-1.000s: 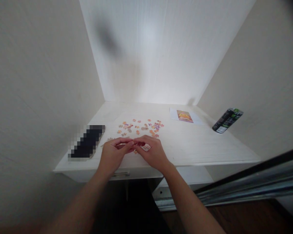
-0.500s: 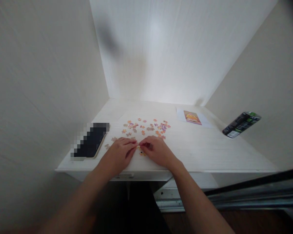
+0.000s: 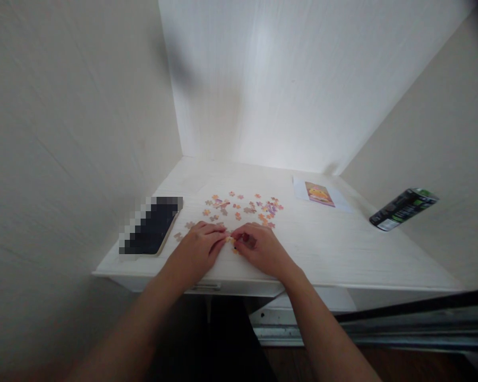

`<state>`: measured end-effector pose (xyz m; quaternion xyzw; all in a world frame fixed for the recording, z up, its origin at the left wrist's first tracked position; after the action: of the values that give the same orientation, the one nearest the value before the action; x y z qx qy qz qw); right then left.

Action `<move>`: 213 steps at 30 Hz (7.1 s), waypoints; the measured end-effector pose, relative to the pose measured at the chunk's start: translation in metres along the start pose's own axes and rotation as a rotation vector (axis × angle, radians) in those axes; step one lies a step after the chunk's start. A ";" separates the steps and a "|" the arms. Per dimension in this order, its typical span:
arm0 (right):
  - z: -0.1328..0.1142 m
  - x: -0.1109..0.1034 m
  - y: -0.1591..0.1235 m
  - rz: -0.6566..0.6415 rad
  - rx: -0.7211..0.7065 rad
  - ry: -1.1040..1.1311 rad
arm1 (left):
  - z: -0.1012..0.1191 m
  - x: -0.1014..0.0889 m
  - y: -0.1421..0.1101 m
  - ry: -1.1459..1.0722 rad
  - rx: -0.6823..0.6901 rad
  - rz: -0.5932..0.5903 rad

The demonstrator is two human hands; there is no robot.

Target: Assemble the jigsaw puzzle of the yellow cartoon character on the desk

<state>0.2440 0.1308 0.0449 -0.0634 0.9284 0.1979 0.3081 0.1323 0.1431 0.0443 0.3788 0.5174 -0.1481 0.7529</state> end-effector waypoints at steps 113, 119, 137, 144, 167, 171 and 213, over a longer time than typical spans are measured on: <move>0.073 -0.127 -0.076 0.632 0.220 -0.032 | -0.076 -0.006 0.052 0.142 -0.226 -0.122; 0.070 -0.125 -0.075 0.610 0.217 0.002 | -0.081 -0.008 0.051 0.000 -0.266 -0.086; 0.075 -0.122 -0.074 0.583 0.250 0.007 | -0.063 -0.023 0.014 -0.633 -0.397 -0.082; 0.075 -0.121 -0.074 0.576 0.271 -0.006 | -0.054 -0.030 0.010 -0.592 -0.292 -0.103; -0.028 -0.014 0.026 0.038 -0.311 0.058 | -0.047 0.015 0.036 -0.725 -0.356 -0.275; -0.027 -0.012 0.023 0.012 -0.349 -0.030 | -0.052 0.016 0.035 -0.545 -0.360 -0.205; -0.017 0.009 0.013 -0.096 -0.297 -0.298 | -0.010 0.000 0.003 0.202 -0.052 -0.034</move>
<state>0.2245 0.1362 0.0563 -0.1223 0.8291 0.3247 0.4383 0.1278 0.1524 0.0435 0.3631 0.6008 -0.1085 0.7039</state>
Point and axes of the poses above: each hand's wrist, its own y-axis towards the middle knuckle, its own x-axis out of the palm, z = x × y, the point moved 10 cm from there along y, towards the middle knuckle, and after that the axes turned 12 degrees about y, right-handed, at the moved point
